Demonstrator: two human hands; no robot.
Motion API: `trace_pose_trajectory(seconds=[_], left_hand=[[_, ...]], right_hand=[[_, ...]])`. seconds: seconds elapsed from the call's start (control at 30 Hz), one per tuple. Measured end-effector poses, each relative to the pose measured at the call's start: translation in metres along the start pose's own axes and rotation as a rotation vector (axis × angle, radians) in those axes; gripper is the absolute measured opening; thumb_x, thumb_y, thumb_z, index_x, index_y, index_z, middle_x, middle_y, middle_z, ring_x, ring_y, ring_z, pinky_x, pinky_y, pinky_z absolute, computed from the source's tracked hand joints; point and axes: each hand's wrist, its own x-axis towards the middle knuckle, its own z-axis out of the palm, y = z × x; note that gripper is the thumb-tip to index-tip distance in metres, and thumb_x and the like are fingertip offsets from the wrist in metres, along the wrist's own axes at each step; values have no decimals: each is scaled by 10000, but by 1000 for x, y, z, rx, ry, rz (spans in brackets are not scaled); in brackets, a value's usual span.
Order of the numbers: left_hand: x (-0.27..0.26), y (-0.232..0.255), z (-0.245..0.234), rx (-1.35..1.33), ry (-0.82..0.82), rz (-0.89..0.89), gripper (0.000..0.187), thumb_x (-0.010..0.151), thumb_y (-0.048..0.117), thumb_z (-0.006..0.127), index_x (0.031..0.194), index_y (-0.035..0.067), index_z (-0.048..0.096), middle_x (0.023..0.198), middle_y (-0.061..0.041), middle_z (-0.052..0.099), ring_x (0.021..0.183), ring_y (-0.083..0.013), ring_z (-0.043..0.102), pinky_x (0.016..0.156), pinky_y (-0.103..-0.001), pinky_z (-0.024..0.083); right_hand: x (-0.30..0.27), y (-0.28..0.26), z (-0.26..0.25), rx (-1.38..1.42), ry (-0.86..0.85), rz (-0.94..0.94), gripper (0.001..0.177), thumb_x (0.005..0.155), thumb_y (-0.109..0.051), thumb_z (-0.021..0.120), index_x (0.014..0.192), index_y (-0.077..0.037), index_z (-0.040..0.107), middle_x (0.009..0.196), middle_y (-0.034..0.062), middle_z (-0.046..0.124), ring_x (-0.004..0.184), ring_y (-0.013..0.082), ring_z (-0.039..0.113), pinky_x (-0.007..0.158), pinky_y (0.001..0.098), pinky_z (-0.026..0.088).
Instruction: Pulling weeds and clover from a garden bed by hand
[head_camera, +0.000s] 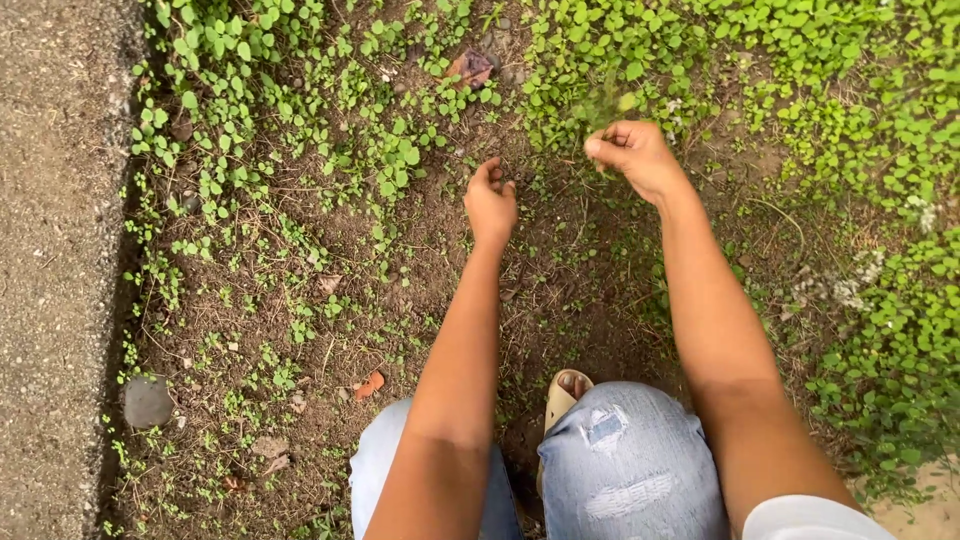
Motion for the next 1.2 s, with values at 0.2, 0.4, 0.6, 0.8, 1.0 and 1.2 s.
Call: trace_pose_trajectory(seconds=[0.2,0.4,0.6,0.8,1.0,1.2], left_hand=[[-14,0,37,109,-144,42,402,976,40,680,1368,80,598,1210,-89,634,1176,-233,631,977,-432,598],[-19,8,79,109,-257,131,385,968,38,702,1343,76,625,1176,-115,648,1162,-281,648,955,-458,601],[-25,16,71,71,-244,109,371,972,20,686,1339,48,632,1174,-142,659,1150,-281,653,951,-455,589],[-23,16,51,153,-219,129,378,969,33,687,1340,80,633,1197,-122,654,1174,-290,658,979,-470,595],[-17,-2,41,132,-146,107,379,949,30,715,1321,74,660,1134,-105,660,1069,-218,648,927,-433,591],[-6,2,36,122,-121,116,379,938,36,727,1308,78,659,1177,-124,668,1133,-280,673,966,-449,595]], right_hand=[[-76,19,-46,-423,128,-38,274,1020,-112,791,868,71,654,725,195,660,693,274,704,646,417,550],[-186,45,-129,-997,120,655,586,716,-438,951,1115,-29,820,1099,226,794,1176,459,683,997,546,519],[-119,76,-44,-913,337,27,290,900,-293,863,1107,-115,766,961,57,729,999,319,729,879,436,571],[-47,112,-7,-1178,183,-38,237,966,-258,767,1120,-95,690,987,75,657,1028,313,709,758,429,629],[-13,173,-22,-1350,55,31,174,927,-154,776,904,7,713,799,161,699,776,321,745,591,411,640],[-31,46,-8,-875,203,79,222,979,-3,656,777,-24,745,663,174,678,641,314,717,586,392,614]])
